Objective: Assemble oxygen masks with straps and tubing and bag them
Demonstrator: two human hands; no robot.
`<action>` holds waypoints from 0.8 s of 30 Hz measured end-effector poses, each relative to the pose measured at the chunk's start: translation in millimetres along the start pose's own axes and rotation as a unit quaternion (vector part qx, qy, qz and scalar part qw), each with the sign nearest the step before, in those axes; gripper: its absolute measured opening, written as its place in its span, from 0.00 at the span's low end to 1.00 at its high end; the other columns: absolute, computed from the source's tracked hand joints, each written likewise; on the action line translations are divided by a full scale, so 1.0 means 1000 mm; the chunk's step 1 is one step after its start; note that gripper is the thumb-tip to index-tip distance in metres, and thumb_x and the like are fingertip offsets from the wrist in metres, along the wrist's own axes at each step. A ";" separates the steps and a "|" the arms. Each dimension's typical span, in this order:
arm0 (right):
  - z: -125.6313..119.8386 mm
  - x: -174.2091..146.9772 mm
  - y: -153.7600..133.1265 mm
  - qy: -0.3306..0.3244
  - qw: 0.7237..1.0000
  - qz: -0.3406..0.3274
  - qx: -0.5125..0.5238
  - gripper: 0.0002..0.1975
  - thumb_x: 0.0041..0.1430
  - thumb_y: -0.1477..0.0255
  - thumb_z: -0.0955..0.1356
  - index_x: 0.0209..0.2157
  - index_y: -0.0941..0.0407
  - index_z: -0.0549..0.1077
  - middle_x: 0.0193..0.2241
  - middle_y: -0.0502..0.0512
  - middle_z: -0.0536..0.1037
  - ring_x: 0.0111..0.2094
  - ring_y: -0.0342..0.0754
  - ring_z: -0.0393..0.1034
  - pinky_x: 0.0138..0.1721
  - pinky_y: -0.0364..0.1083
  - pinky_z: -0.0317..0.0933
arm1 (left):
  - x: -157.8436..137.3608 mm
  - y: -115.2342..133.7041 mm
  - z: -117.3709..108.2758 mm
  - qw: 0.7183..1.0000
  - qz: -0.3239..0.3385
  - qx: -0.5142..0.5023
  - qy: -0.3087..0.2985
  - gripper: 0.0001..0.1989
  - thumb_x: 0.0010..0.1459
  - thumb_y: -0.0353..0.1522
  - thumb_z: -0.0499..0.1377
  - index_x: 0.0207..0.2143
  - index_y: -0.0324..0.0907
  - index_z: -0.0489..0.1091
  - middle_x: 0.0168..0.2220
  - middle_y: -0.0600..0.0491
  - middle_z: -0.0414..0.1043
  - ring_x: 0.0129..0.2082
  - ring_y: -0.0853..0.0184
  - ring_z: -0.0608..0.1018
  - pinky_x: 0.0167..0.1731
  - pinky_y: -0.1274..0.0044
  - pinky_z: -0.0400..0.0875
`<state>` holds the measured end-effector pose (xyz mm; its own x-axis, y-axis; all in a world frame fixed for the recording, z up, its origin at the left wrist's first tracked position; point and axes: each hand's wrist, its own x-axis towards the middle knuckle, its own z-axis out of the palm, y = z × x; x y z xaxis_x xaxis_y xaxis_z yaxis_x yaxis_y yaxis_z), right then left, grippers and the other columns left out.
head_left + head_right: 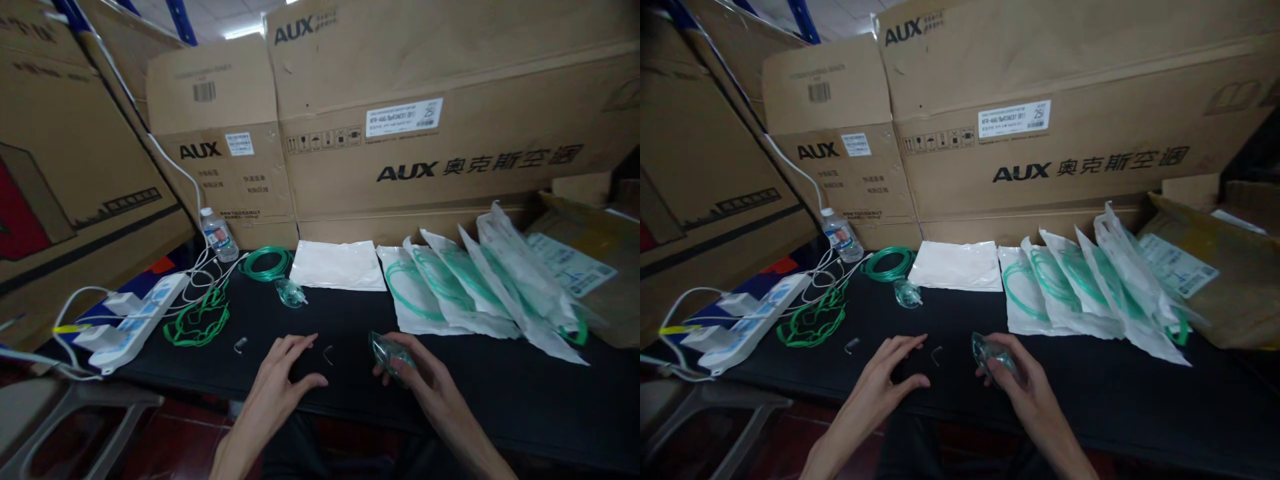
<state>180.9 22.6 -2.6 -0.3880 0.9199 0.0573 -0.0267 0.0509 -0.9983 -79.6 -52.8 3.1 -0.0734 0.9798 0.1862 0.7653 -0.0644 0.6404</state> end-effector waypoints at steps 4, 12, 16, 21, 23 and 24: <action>0.001 -0.002 -0.001 0.003 0.999 -0.017 -0.047 0.18 0.61 0.56 0.71 0.46 0.54 0.77 0.34 0.56 0.84 0.31 0.50 0.78 0.35 0.47 0.73 | 0.006 0.002 0.015 0.998 0.035 0.044 -0.010 0.21 0.60 0.34 0.68 0.55 0.54 0.74 0.49 0.53 0.76 0.49 0.59 0.77 0.52 0.66 0.72; 0.005 -0.006 0.000 -0.004 0.993 -0.031 -0.113 0.12 0.57 0.66 0.73 0.44 0.51 0.79 0.38 0.50 0.83 0.37 0.48 0.78 0.39 0.41 0.71 | 0.013 0.003 0.022 0.998 0.004 -0.060 0.032 0.10 0.64 0.37 0.63 0.47 0.48 0.77 0.41 0.55 0.79 0.38 0.65 0.77 0.44 0.74 0.73; 0.009 -0.005 0.000 -0.027 0.987 -0.037 -0.156 0.08 0.58 0.68 0.71 0.41 0.52 0.79 0.33 0.49 0.82 0.33 0.46 0.76 0.35 0.40 0.68 | 0.017 0.009 0.022 0.981 -0.020 -0.194 0.005 0.13 0.64 0.39 0.64 0.48 0.46 0.78 0.40 0.53 0.81 0.36 0.65 0.78 0.39 0.76 0.73; 0.009 -0.001 0.002 -0.043 0.978 -0.073 -0.190 0.04 0.57 0.70 0.70 0.35 0.53 0.79 0.28 0.48 0.81 0.28 0.46 0.75 0.30 0.38 0.68 | 0.023 0.026 0.029 0.966 0.048 -0.251 -0.027 0.11 0.60 0.39 0.68 0.45 0.49 0.81 0.36 0.54 0.79 0.36 0.66 0.78 0.39 0.77 0.72; 0.007 -0.001 0.008 -0.052 0.977 -0.089 -0.185 0.03 0.55 0.70 0.72 0.33 0.51 0.80 0.26 0.48 0.82 0.27 0.47 0.77 0.29 0.38 0.70 | 0.023 0.032 0.031 0.965 0.049 -0.254 -0.041 0.12 0.59 0.39 0.69 0.45 0.50 0.81 0.38 0.54 0.79 0.38 0.66 0.78 0.39 0.78 0.73; 0.006 -0.001 0.013 -0.051 0.978 -0.094 -0.178 0.03 0.54 0.69 0.73 0.32 0.50 0.80 0.25 0.48 0.82 0.25 0.48 0.77 0.28 0.38 0.70 | 0.023 0.035 0.031 0.966 0.049 -0.250 -0.052 0.13 0.58 0.39 0.70 0.46 0.51 0.81 0.40 0.53 0.79 0.39 0.65 0.79 0.40 0.78 0.73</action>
<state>175.5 20.5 -15.5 -0.4983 0.8380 0.2226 0.2086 0.3651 -0.9073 -34.7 -26.2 6.6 0.0683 0.9765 0.2044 0.3594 -0.2152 0.9080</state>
